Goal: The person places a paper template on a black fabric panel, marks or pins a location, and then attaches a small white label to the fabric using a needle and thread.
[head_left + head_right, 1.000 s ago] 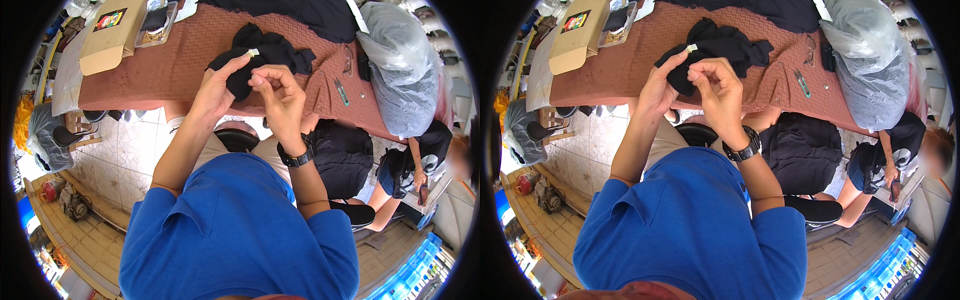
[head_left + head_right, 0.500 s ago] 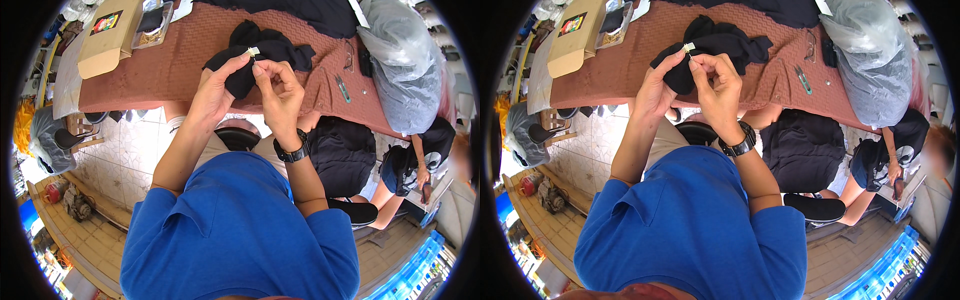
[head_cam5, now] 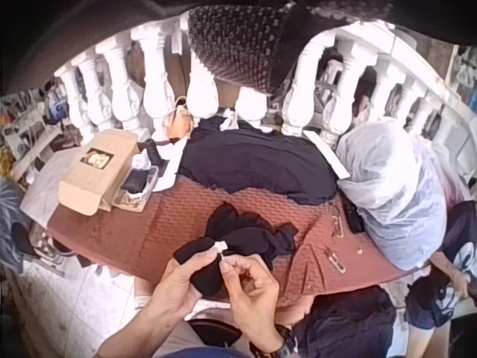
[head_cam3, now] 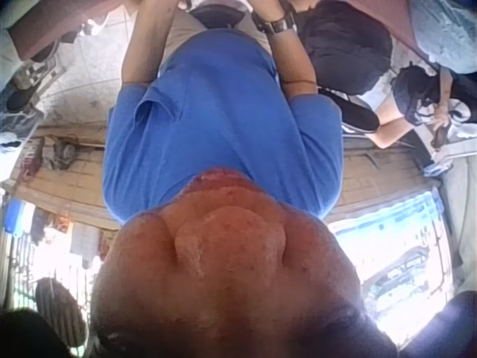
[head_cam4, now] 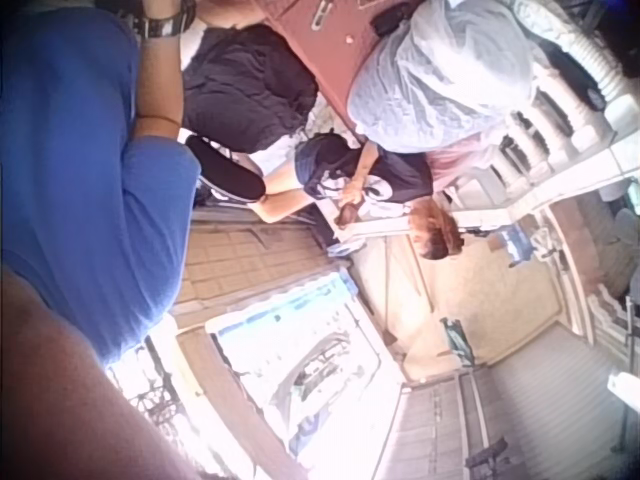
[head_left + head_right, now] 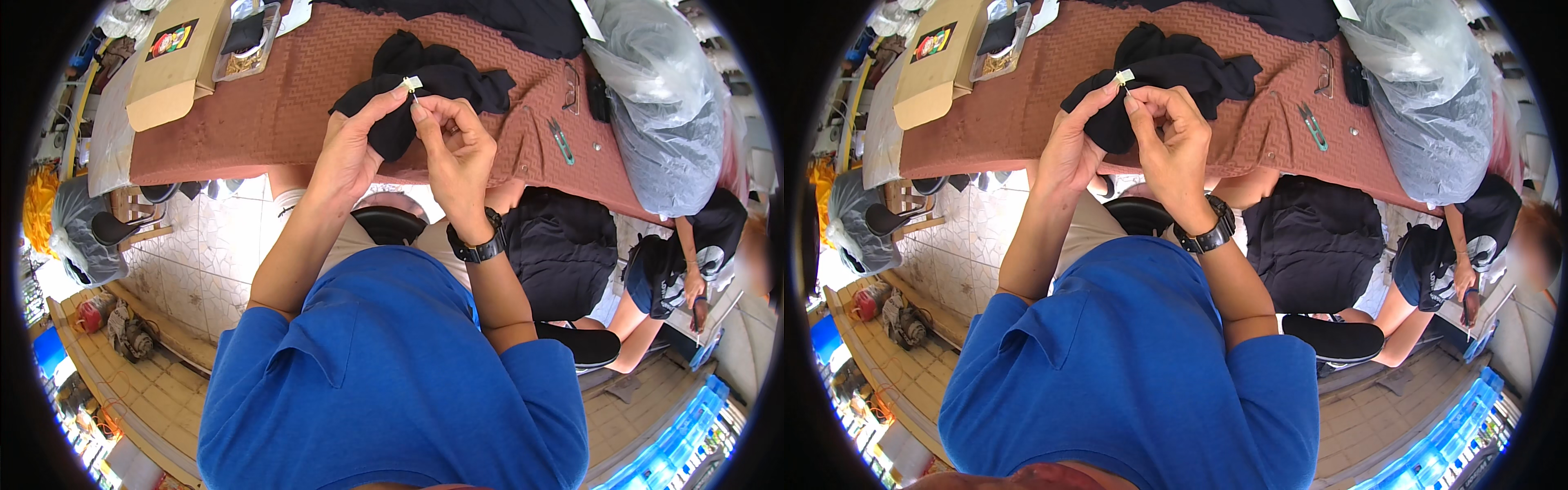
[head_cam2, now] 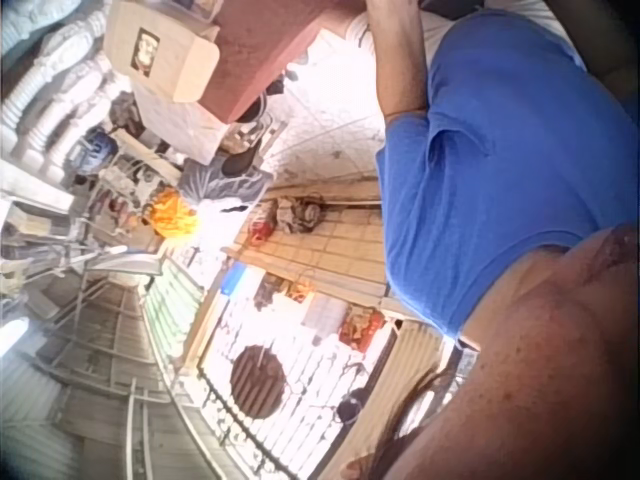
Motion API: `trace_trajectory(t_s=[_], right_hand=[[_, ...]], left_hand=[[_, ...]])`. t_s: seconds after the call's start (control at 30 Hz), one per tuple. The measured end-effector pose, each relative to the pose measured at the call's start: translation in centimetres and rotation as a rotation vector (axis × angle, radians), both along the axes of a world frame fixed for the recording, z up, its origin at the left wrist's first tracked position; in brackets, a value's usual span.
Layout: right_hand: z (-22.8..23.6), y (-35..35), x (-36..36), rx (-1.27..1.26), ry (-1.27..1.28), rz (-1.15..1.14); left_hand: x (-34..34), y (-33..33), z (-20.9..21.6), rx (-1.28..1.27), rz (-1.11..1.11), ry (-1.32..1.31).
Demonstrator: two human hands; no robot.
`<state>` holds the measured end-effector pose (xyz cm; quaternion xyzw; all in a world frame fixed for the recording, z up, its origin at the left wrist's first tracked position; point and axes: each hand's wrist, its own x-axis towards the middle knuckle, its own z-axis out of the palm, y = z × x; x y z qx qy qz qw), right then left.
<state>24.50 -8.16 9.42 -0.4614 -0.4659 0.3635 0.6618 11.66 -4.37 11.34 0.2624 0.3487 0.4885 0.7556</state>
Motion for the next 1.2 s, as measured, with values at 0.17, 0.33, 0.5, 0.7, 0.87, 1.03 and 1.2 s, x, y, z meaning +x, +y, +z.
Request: trace_trajectory(t_s=[0.17,0.33,0.5,0.7,0.87,1.03,1.2], right_hand=[[-0.08,0.04,0.15,0.004,0.012,0.004],[-0.13,0.06,0.27,-0.005,0.024,0.003],[-0.30,0.14,0.38,0.001,0.035,-0.004],[-0.21,0.16,0.52,-0.028,0.043,-0.012],[-0.07,0.15,0.50,-0.035,0.081,-0.016],[-0.25,0.11,0.67,-0.071,0.127,0.010],[0.01,-0.12,0.64,-0.020,0.198,0.048]], left_hand=[[0.10,-0.04,0.32,-0.028,-0.007,-0.018],[0.23,-0.07,0.05,-0.018,0.007,-0.011],[0.34,-0.11,0.14,-0.016,0.003,0.003],[0.55,-0.21,-0.01,0.001,0.009,-0.002],[0.68,-0.25,0.03,0.013,0.005,0.012],[0.80,-0.36,0.14,0.018,0.001,0.031],[0.65,-0.13,-0.09,0.054,0.019,0.062]])
